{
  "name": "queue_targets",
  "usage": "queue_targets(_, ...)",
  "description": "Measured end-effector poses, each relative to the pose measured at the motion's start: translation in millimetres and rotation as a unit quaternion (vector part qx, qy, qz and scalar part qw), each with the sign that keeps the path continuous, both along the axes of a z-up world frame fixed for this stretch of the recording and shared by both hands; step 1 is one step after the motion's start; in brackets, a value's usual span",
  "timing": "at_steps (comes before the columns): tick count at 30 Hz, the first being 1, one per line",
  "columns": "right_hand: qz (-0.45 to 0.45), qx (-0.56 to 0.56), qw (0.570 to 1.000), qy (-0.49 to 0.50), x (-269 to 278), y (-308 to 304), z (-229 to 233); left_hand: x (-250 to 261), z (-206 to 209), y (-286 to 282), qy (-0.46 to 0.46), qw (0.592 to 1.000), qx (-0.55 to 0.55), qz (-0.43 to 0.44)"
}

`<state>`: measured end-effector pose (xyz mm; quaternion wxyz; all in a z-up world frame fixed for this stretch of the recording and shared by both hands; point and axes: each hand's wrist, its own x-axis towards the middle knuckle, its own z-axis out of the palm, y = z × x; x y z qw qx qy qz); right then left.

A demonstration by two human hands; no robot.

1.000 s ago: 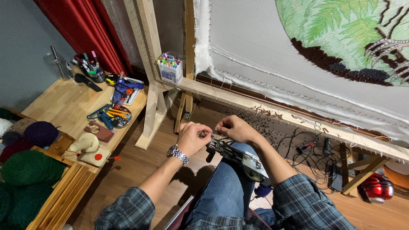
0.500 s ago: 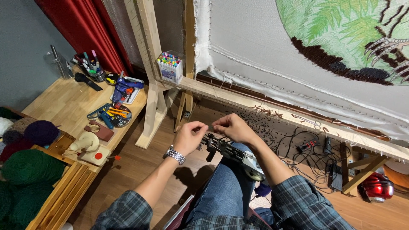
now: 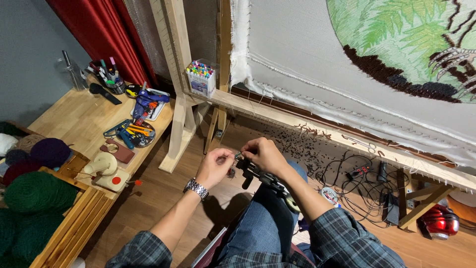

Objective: The person selects a ball of green yarn, threads it through a tufting gun, and uses the tool to apply the yarn to a canvas design on a wooden frame.

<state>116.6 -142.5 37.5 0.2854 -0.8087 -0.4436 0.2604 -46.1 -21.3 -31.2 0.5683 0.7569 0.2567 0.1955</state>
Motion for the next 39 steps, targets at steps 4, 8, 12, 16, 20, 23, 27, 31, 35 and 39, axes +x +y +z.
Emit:
queue_targets(4,0.013,-0.01,1.0,-0.021,-9,2,-2,-3,-2,-1,0.011,1.0,-0.017,-0.012)
queue_targets(8,0.009,-0.011,1.0,-0.028,-5,5,-11,-10,-5,-4,0.016,0.999,-0.013,-0.026)
queue_targets(12,-0.001,-0.006,1.0,-0.03,-5,2,1,-15,10,-8,-0.027,0.993,-0.112,-0.015)
queue_targets(16,-0.009,-0.001,0.999,-0.032,-12,-2,13,-20,27,-14,-0.033,0.99,-0.132,-0.03)
queue_targets(20,-0.01,0.005,0.999,-0.03,-12,-2,16,-10,-1,-4,-0.039,0.991,-0.122,-0.032)
queue_targets(23,-0.014,0.006,1.0,-0.025,-15,-4,16,-12,3,-6,-0.042,0.992,-0.115,-0.03)
queue_targets(27,-0.008,0.002,0.999,-0.035,-16,-3,14,-12,5,-7,-0.042,0.991,-0.12,-0.034)
queue_targets(31,-0.003,-0.008,0.999,-0.037,-7,1,-14,-1,-41,6,-0.06,0.993,-0.094,-0.039)
queue_targets(35,-0.01,-0.01,0.999,-0.034,-3,2,-29,-3,-41,2,-0.128,0.974,-0.186,-0.001)
queue_targets(39,-0.016,-0.022,0.999,-0.032,-4,4,-29,-9,-29,3,-0.04,0.993,-0.09,-0.061)
